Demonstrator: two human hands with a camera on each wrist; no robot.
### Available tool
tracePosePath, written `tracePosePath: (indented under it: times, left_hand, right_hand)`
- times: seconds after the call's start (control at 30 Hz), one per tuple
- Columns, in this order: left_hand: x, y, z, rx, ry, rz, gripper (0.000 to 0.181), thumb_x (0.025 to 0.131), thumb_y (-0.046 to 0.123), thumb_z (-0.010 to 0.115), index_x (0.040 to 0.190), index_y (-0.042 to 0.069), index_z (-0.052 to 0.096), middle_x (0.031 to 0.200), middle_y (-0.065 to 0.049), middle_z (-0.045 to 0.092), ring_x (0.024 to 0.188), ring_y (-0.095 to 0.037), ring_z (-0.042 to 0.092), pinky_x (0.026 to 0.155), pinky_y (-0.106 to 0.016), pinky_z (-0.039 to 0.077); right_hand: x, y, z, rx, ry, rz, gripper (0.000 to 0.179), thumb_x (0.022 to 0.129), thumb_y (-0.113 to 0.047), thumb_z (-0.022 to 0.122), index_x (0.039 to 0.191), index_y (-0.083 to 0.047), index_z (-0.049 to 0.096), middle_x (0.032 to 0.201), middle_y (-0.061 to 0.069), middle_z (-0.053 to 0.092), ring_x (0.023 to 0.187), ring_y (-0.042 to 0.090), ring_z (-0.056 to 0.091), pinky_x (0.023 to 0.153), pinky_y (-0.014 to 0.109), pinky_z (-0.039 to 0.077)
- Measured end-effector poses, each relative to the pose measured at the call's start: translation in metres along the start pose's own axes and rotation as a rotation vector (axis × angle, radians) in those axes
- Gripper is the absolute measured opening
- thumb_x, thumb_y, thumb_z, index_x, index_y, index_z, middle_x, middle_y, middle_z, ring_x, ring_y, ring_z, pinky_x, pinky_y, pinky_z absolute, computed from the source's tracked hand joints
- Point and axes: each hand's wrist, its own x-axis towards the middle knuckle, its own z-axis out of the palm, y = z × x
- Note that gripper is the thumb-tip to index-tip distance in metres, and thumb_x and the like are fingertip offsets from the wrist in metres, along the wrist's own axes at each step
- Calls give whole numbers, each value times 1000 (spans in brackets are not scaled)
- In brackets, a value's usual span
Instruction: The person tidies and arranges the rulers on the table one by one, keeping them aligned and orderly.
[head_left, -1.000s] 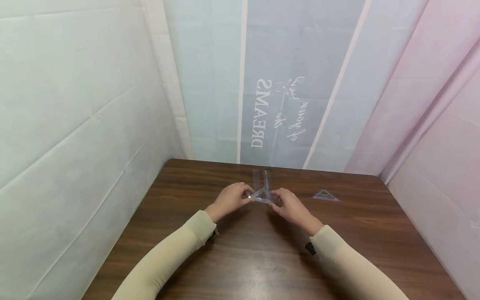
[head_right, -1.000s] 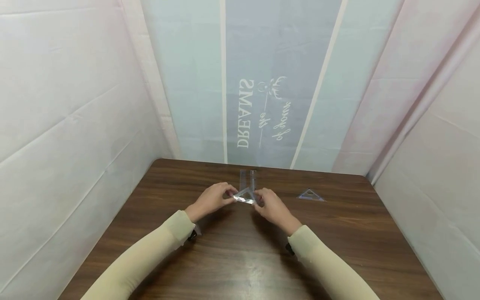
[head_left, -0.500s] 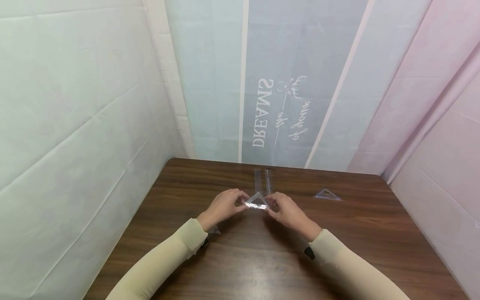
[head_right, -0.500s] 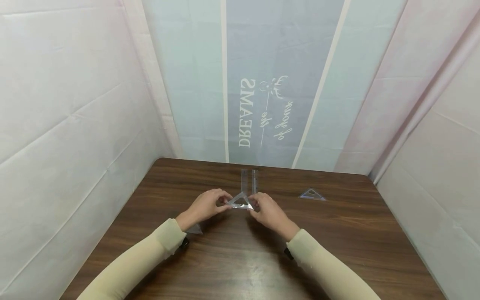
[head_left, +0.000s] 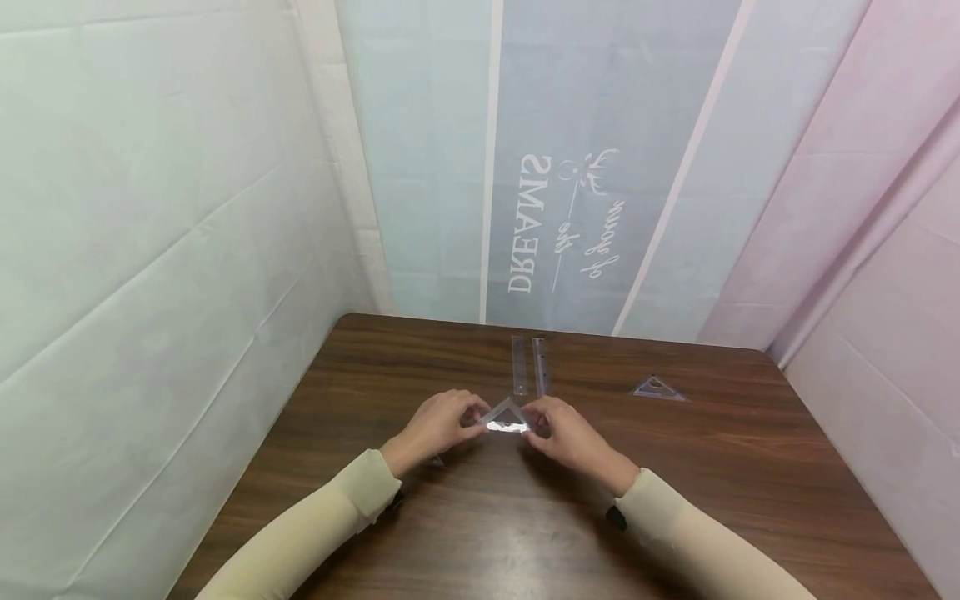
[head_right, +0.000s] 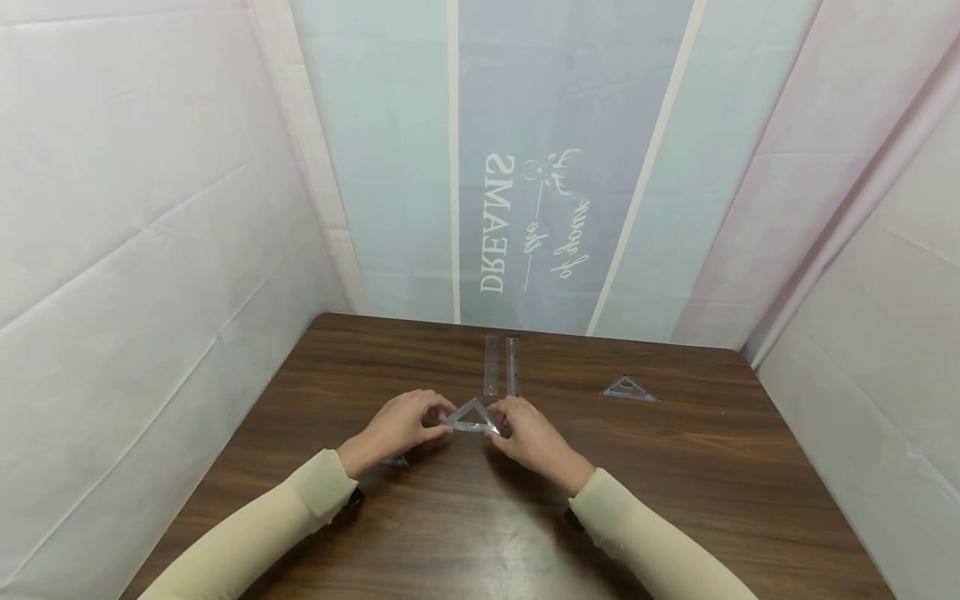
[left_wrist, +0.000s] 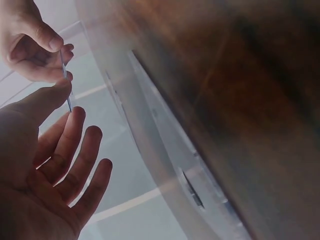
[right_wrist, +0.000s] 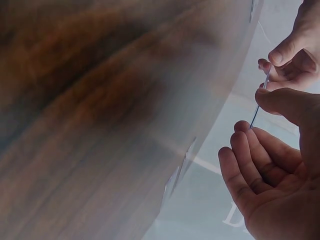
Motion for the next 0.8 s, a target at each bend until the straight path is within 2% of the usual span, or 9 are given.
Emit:
tracePosePath:
  times: [0.27, 0.57, 0.8]
  left_hand:
    - [-13, 0, 3, 36, -5, -26, 29, 92, 38, 88, 114, 21, 80, 96, 12, 70, 84, -5, 60, 72, -26, 52]
    - [-24, 0, 8, 23, 6, -20, 30, 91, 36, 89, 114, 20, 80, 94, 12, 69, 83, -4, 60, 72, -25, 51]
    - [-29, -1, 10, 66, 5, -11, 29, 91, 38, 89, 112, 20, 81, 92, 11, 69, 82, -5, 60, 72, -27, 51]
  right_hand:
    - [-4, -5, 8, -14, -8, -10, 29, 92, -13, 86, 118, -2, 75, 103, 0, 70, 91, 12, 64, 79, 32, 58]
    - [-9, -9, 17, -24, -22, -5, 29, 93, -13, 85, 119, -4, 75, 101, -2, 69, 92, 12, 63, 80, 33, 57]
    - [-12, -10, 24, -13, -30, -11, 29, 93, -13, 85, 118, -3, 74, 101, -3, 68, 91, 12, 63, 79, 32, 57]
